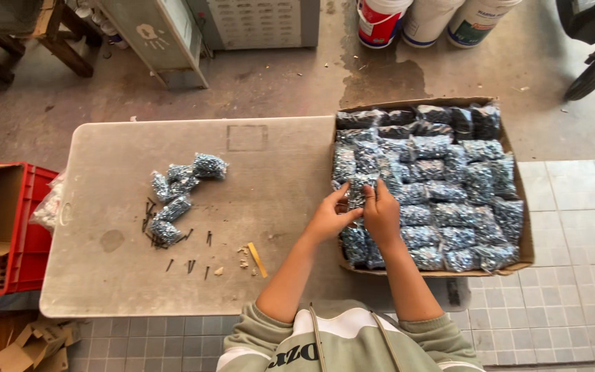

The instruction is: The person organizes small plastic bags of screws by picking them up from a table and placing them into a larger cardboard box.

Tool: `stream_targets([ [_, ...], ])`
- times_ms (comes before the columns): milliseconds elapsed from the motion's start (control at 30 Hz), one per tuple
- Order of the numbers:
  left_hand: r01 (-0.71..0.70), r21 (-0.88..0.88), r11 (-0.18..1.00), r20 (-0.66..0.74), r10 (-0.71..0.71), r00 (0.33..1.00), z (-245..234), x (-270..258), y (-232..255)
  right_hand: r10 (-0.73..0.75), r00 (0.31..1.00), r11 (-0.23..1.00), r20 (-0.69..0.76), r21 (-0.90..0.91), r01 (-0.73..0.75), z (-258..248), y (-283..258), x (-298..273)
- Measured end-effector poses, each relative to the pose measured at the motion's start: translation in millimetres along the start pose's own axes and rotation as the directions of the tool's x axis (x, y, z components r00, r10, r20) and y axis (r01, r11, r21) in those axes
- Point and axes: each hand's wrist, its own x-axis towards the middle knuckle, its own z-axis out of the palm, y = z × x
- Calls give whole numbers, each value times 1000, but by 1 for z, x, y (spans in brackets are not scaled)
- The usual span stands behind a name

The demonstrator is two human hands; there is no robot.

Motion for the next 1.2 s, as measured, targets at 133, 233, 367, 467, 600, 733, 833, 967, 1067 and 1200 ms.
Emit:
stream_targets([
  [133,76,228,971,16,-82,996,50,2,-3,39,999,999,-33,-25,-40,-33,35,-3],
  [233,-33,594,804,56,0,998,70,3,-5,58,996,998,-62,-11,-59,-47,54,1],
  [367,-236,927,291,162,257,953,82,4,-13,-192,981,966,-38,-181,182,-47,75,6],
  [467,-233,961,147,154,415,897,83,4,-31,-308,952,891,2,-350,289,-41,84,1],
  [600,-217,973,77,155,480,864,84,-1,-46,-532,845,645,-47,-670,369,-39,95,8],
  [733,-248,969,-20,225,496,839,92,-16,-59,-518,855,672,15,-611,418,-43,97,5],
  [833,-210,976,-53,211,446,870,93,-27,-71,-191,957,834,217,-478,274,-54,85,1],
  [967,-209,977,-41,203,479,854,95,-28,-77,-374,914,777,159,-484,403,-50,81,8],
  [1067,-190,981,-45,189,461,867,96,-35,-84,-500,859,662,113,-590,463,-47,89,12],
  [1200,-188,982,-33,183,438,880,93,-41,-89,-566,813,601,136,-607,520,-48,98,15],
])
